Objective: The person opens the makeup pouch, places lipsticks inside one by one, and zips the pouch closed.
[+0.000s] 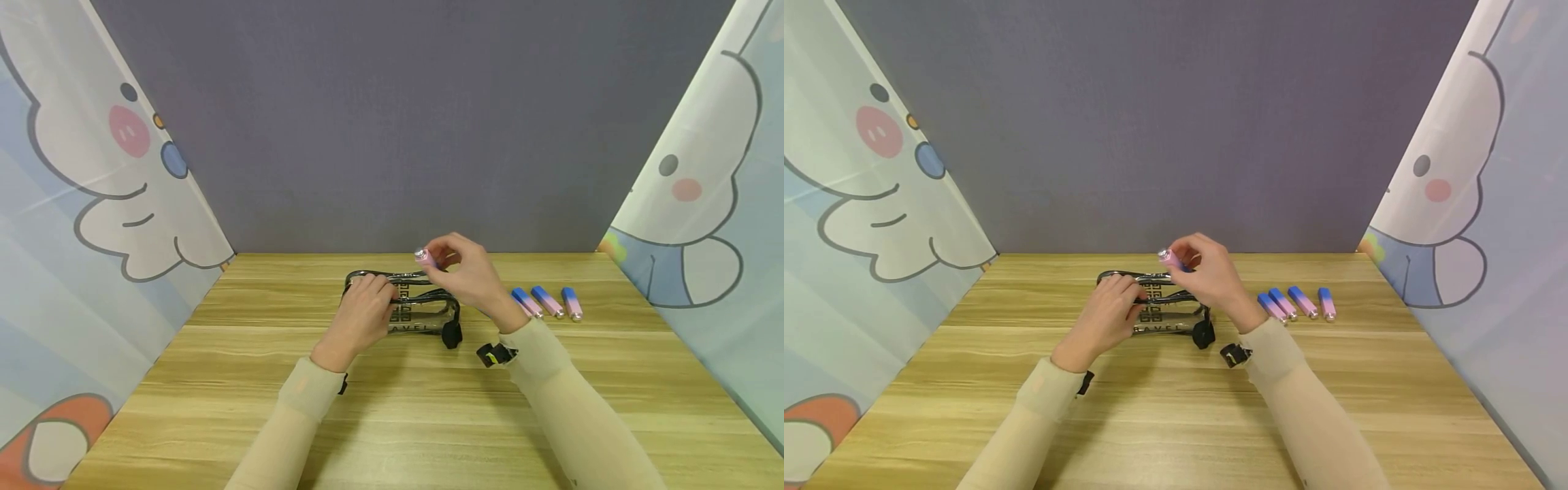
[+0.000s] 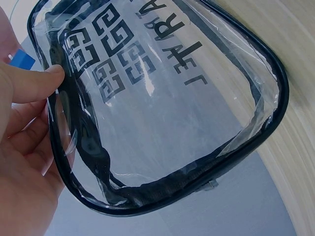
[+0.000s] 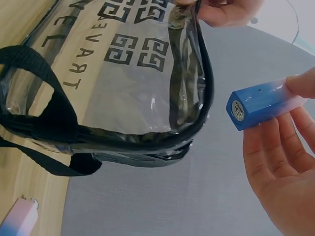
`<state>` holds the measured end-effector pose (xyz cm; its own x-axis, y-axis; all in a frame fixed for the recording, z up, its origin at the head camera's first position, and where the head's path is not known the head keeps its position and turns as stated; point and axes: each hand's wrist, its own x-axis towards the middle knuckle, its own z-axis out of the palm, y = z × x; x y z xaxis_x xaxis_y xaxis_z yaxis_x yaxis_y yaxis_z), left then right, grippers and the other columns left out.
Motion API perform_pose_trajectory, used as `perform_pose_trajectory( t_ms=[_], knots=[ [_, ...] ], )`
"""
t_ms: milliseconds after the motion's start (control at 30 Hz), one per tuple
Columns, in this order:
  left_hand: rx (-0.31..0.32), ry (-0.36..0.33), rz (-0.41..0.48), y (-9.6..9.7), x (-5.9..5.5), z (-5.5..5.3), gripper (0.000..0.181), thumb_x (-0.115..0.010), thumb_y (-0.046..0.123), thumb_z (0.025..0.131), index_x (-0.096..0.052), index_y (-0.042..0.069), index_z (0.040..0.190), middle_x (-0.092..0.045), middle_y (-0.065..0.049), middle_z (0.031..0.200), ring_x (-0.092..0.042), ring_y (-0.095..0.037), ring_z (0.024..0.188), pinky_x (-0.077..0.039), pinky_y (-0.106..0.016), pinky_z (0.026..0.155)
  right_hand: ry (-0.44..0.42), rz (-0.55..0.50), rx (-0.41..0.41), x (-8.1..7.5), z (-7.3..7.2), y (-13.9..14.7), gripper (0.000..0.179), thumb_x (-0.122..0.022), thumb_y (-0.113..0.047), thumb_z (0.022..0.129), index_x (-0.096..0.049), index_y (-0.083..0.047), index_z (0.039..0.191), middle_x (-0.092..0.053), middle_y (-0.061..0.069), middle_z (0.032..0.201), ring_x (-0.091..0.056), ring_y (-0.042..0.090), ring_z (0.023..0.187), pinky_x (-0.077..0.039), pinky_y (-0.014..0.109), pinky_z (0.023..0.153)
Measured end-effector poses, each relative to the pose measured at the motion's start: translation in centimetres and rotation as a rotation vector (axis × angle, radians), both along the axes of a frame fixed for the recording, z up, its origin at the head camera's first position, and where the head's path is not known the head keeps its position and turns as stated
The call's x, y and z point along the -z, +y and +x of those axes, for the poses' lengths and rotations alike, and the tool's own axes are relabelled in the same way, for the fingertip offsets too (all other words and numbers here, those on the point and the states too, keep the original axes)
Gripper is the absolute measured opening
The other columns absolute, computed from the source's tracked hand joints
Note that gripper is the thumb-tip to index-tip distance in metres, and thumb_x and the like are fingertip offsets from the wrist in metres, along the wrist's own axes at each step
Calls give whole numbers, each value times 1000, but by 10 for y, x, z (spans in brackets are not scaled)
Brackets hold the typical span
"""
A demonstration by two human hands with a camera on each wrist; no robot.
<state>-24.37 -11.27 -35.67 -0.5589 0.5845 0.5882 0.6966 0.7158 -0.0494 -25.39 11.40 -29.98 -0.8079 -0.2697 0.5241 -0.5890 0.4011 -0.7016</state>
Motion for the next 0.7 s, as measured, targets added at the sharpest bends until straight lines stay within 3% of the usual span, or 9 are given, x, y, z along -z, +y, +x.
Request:
perform_pose_trajectory(
  t_ms=[700],
  knots=[
    [-2,-1,1,0,1,0,18,-79,0,83,-69,6,97,-65,-6,96,-57,-25,89,-46,-38,79,-58,-16,-32,20,-10,-6,20,-74,-11,91,-69,-3,109,-65,9,101,-62,23,90,-55,45,83]
  ],
)
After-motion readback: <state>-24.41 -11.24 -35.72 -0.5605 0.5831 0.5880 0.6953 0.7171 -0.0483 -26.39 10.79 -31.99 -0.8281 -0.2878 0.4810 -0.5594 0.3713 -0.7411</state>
